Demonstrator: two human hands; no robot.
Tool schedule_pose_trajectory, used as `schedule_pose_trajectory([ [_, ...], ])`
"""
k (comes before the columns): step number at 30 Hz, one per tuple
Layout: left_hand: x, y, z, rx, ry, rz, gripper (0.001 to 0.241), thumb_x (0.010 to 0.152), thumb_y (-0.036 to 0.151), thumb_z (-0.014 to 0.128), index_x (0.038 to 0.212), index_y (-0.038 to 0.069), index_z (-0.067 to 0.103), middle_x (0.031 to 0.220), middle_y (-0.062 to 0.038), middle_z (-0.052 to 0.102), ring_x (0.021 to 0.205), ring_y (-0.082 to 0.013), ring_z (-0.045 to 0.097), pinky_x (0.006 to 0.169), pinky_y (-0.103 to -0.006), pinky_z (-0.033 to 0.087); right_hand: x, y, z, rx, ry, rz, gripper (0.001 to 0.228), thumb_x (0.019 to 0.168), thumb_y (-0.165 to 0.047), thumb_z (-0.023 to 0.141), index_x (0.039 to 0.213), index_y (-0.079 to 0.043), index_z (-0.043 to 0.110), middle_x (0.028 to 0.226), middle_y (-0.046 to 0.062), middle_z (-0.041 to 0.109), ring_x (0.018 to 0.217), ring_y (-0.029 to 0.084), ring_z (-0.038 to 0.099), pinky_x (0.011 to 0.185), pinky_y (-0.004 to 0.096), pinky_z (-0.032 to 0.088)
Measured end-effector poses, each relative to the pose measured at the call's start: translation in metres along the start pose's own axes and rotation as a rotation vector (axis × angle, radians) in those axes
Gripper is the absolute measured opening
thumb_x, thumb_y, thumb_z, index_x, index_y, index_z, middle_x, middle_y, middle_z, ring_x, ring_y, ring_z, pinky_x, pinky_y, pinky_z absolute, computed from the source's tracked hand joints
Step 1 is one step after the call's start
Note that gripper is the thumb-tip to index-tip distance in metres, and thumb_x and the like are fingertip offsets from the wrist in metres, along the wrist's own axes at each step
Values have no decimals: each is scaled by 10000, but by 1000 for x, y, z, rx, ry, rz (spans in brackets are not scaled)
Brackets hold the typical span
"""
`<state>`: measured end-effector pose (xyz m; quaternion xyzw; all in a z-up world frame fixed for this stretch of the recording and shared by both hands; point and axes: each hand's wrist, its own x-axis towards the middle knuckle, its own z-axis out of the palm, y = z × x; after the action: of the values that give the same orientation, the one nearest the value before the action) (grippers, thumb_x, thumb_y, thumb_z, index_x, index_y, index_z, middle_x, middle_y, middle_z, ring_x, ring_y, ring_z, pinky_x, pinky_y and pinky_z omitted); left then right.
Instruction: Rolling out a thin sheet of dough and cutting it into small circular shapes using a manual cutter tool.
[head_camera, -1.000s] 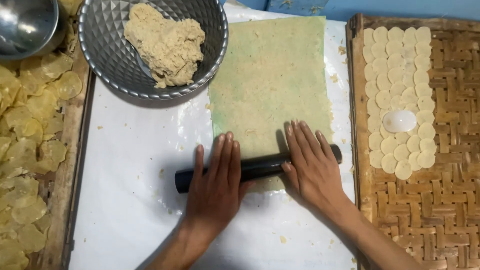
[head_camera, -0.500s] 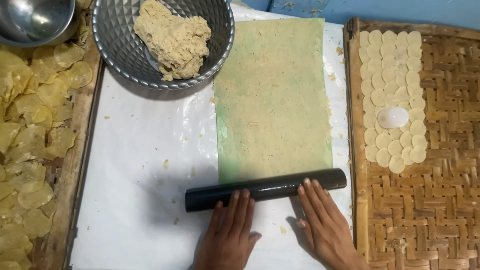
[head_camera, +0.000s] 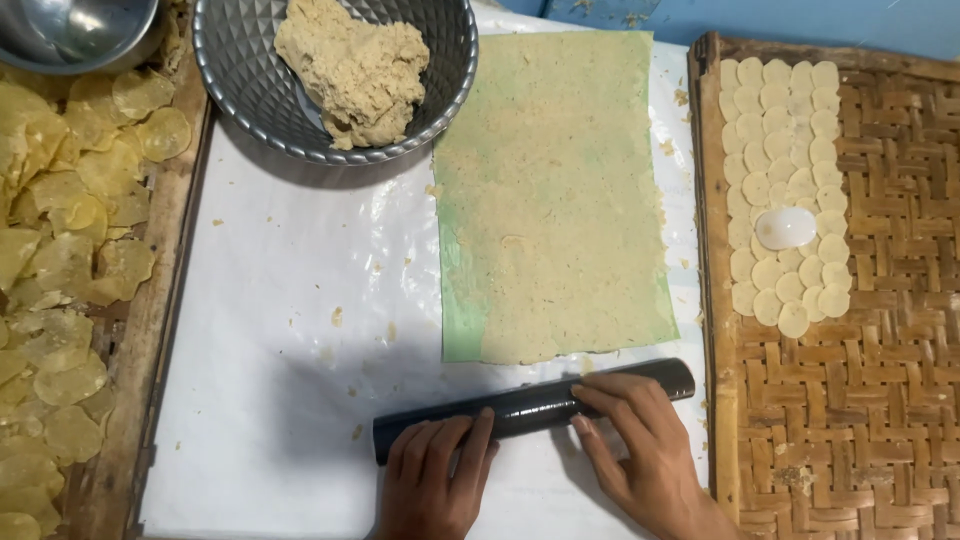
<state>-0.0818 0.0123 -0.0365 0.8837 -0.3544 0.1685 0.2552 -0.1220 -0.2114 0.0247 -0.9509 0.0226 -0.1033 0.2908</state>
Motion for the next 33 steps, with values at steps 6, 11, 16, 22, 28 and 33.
schedule_pose_trajectory([
  [6, -30, -12, 4, 23, -21, -8, 288, 818, 204, 804, 1097, 196, 735, 1235, -78, 698, 1149, -245, 661, 1001, -483, 475, 28, 10, -9, 163, -511, 519, 427, 832, -269, 735, 1247, -182, 688, 894, 32, 843, 634, 131, 800, 574, 243, 667],
  [11, -47, -18, 3, -13, -71, -1, 334, 842, 220, 778, 1165, 210, 695, 1289, -58, 675, 1222, -228, 623, 1063, -478, 396, 78, -18, -15, 938, -404, 1407, 499, 911, -104, 527, 1386, 47, 551, 1346, 249, 716, 1238, 355, 701, 1044, 403, 564],
  [16, -51, -17, 4, -61, -102, -29, 351, 851, 223, 773, 1193, 218, 694, 1312, -57, 666, 1255, -231, 599, 1084, -495, 370, 74, -15, 8, 1344, -49, 1604, 216, 1003, 73, 462, 1137, 222, 541, 1231, 422, 643, 1192, 443, 654, 976, 362, 533],
  [22, -47, -19, 3, -67, -74, -13, 327, 856, 214, 765, 1177, 208, 704, 1272, -56, 701, 1212, -233, 638, 1058, -477, 392, 64, -5, 20, 1088, -147, 1403, 242, 952, -14, 610, 1064, 198, 647, 1008, 346, 767, 881, 316, 735, 771, 331, 588],
  [28, -48, -17, 2, -92, -101, -40, 323, 856, 201, 780, 1169, 214, 702, 1283, -47, 697, 1237, -230, 623, 1076, -487, 384, 63, -2, 21, 826, -276, 1134, 260, 888, -33, 649, 1035, 165, 732, 1044, 316, 836, 906, 311, 819, 837, 357, 676],
  [33, -49, -18, 1, -95, -92, -25, 309, 861, 205, 777, 1162, 213, 707, 1268, -43, 708, 1218, -224, 638, 1069, -473, 391, 76, -17, 16, 1188, -193, 1447, 269, 945, 97, 532, 1143, 267, 596, 1155, 393, 696, 1093, 397, 687, 968, 377, 545],
])
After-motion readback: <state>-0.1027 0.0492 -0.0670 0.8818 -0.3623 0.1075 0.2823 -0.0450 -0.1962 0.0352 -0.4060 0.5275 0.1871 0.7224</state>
